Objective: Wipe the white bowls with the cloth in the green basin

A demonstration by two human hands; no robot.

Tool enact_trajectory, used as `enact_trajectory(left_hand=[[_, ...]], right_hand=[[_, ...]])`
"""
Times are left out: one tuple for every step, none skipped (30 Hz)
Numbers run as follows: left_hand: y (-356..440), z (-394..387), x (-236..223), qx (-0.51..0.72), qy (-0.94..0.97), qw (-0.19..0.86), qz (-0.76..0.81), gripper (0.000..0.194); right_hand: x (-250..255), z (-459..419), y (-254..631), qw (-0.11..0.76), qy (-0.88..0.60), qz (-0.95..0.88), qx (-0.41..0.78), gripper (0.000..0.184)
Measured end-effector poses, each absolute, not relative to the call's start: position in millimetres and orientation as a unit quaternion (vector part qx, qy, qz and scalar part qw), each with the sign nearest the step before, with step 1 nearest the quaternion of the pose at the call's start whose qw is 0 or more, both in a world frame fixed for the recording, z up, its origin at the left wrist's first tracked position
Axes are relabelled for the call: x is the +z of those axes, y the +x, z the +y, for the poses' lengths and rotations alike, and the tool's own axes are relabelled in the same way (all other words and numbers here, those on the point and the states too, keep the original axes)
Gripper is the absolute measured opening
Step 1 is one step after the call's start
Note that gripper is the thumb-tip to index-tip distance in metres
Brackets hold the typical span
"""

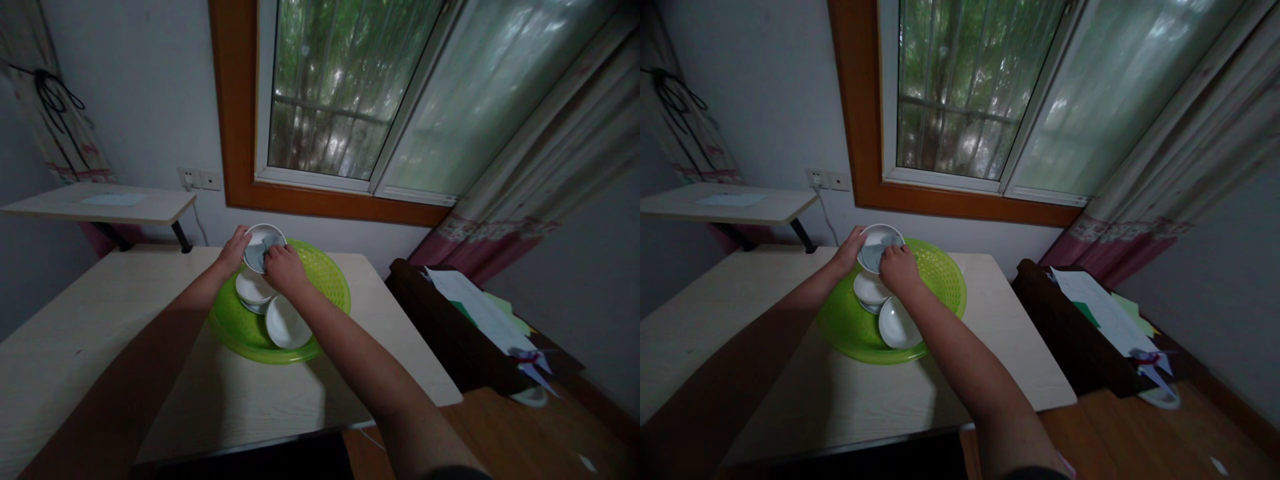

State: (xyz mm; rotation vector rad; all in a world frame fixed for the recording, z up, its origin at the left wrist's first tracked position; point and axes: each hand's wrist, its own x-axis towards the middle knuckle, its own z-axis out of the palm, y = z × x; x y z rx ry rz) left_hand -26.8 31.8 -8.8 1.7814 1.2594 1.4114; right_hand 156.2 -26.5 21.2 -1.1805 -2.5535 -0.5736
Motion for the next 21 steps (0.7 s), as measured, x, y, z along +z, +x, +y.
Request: enact_trajectory(left_hand=[[-27, 31, -9, 0.524, 0.660, 0.269, 0.467, 0.036], [-27, 31, -9, 0.523, 0.659, 0.272, 0.467, 0.036], [-27, 31, -9, 0.523, 0.659, 0.275, 0.466, 0.036], [-27, 32, -10, 0.521, 0.658, 0.280, 0.466, 0.036], [-28, 33, -10, 0.520, 0.658, 0.283, 0.466, 0.037], [-28, 34, -11, 0.520, 0.657, 0.286, 0.466, 0.038], [-28, 36, -13, 0.520, 0.655, 0.287, 0.466, 0.039], [-29, 38, -14, 0.522, 0.654, 0.288, 0.467, 0.040], [-29, 40, -15, 0.525, 0.651, 0.289, 0.467, 0.041], [-29, 42, -16, 0.528, 0.647, 0.291, 0.466, 0.041], [-29, 43, -18, 0.528, 0.646, 0.295, 0.466, 0.041], [-29, 44, -19, 0.524, 0.648, 0.299, 0.465, 0.042], [-29, 45, -20, 0.516, 0.652, 0.303, 0.465, 0.041], [-29, 45, -21, 0.505, 0.660, 0.306, 0.464, 0.041], [-28, 45, -21, 0.495, 0.669, 0.307, 0.461, 0.040], [-28, 45, -21, 0.488, 0.677, 0.308, 0.457, 0.039], [-27, 44, -21, 0.484, 0.683, 0.307, 0.453, 0.038], [-26, 44, -21, 0.484, 0.686, 0.307, 0.449, 0.038], [-26, 43, -20, 0.486, 0.686, 0.309, 0.444, 0.037], [-25, 43, -19, 0.491, 0.683, 0.313, 0.442, 0.037], [-25, 42, -18, 0.495, 0.678, 0.316, 0.442, 0.036]], right_hand=[[21, -27, 156, 0.135, -0.401, -0.883, -0.202, 0.023], [21, -26, 156, 0.133, -0.392, -0.887, -0.205, 0.021], [21, -26, 157, 0.129, -0.380, -0.893, -0.205, 0.020], [21, -25, 158, 0.123, -0.364, -0.900, -0.204, 0.019], [20, -24, 159, 0.117, -0.347, -0.909, -0.200, 0.019], [19, -23, 160, 0.110, -0.329, -0.917, -0.195, 0.020], [18, -21, 161, 0.105, -0.315, -0.924, -0.188, 0.020], [16, -20, 162, 0.103, -0.306, -0.929, -0.179, 0.021], [15, -18, 162, 0.105, -0.303, -0.932, -0.171, 0.022], [13, -17, 162, 0.110, -0.303, -0.932, -0.163, 0.024], [11, -16, 161, 0.117, -0.304, -0.932, -0.157, 0.026], [9, -16, 160, 0.124, -0.303, -0.932, -0.153, 0.028], [7, -15, 159, 0.130, -0.300, -0.933, -0.153, 0.030], [6, -15, 159, 0.135, -0.295, -0.933, -0.155, 0.030], [5, -15, 159, 0.139, -0.292, -0.933, -0.158, 0.031], [4, -16, 160, 0.144, -0.293, -0.931, -0.161, 0.033], [4, -16, 161, 0.150, -0.298, -0.928, -0.163, 0.037], [5, -16, 162, 0.156, -0.308, -0.924, -0.165, 0.042], [6, -17, 163, 0.161, -0.321, -0.918, -0.166, 0.049], [7, -18, 164, 0.164, -0.335, -0.912, -0.168, 0.054], [9, -18, 164, 0.165, -0.348, -0.907, -0.172, 0.057]])
